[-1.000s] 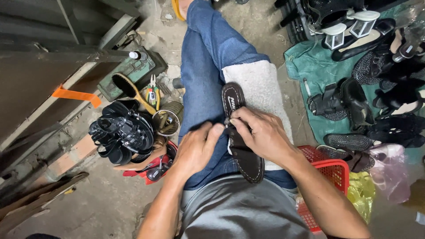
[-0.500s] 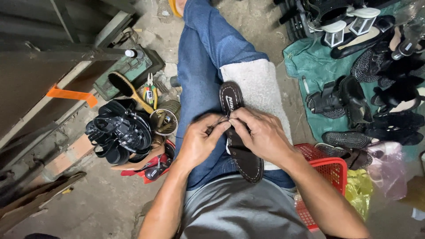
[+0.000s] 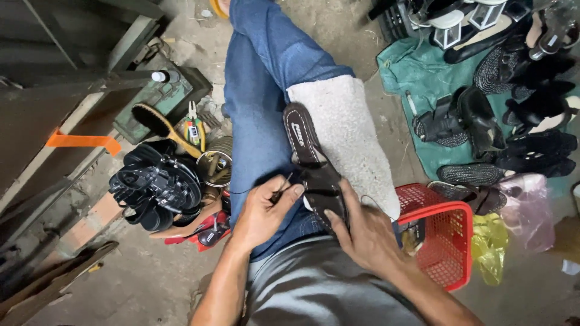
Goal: The person is repairing a brown sandal by stitching the sole and using a hammer to secure it.
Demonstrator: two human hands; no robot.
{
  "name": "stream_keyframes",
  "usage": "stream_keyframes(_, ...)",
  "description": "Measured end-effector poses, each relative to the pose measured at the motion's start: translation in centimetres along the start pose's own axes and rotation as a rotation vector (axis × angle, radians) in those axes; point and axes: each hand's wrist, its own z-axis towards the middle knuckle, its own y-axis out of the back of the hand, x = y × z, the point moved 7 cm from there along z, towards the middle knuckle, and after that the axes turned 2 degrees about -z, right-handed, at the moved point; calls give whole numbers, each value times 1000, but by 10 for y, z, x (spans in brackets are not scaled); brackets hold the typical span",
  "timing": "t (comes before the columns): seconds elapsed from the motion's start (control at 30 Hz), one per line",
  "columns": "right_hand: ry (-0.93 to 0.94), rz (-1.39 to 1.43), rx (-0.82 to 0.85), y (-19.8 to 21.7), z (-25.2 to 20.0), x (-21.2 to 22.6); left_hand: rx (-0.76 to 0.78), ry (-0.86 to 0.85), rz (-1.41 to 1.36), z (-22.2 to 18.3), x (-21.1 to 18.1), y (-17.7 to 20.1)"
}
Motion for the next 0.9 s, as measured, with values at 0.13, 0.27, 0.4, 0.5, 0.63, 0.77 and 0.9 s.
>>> stream_keyframes(0.13,2,-3,151,1,6,5,-112,23,-107,-16,27,16)
stream_keyframes(0.27,-176,-19,341,15,0,8,-100,77,-162,-13,29,15)
stream_keyframes(0.4,-112,259,203,44,-22,-15,-100,-52,-50,0,-20,10)
stream_keyframes(0.5,-268,302,166,60,-37,-39,-92,-241,-87,13,-50,-2)
stream_keyframes(0.63,-306,384,85,56,-43,-65,-159,-186,24,23,-51,-16)
stream_keyframes(0.77,-69,555,-64,60,-37,-80,-57,-307,303,16,-85,-19)
stream_keyframes(0.9,-57,506,-41,59,-32,-85,-43,-397,582,11,-70,-23)
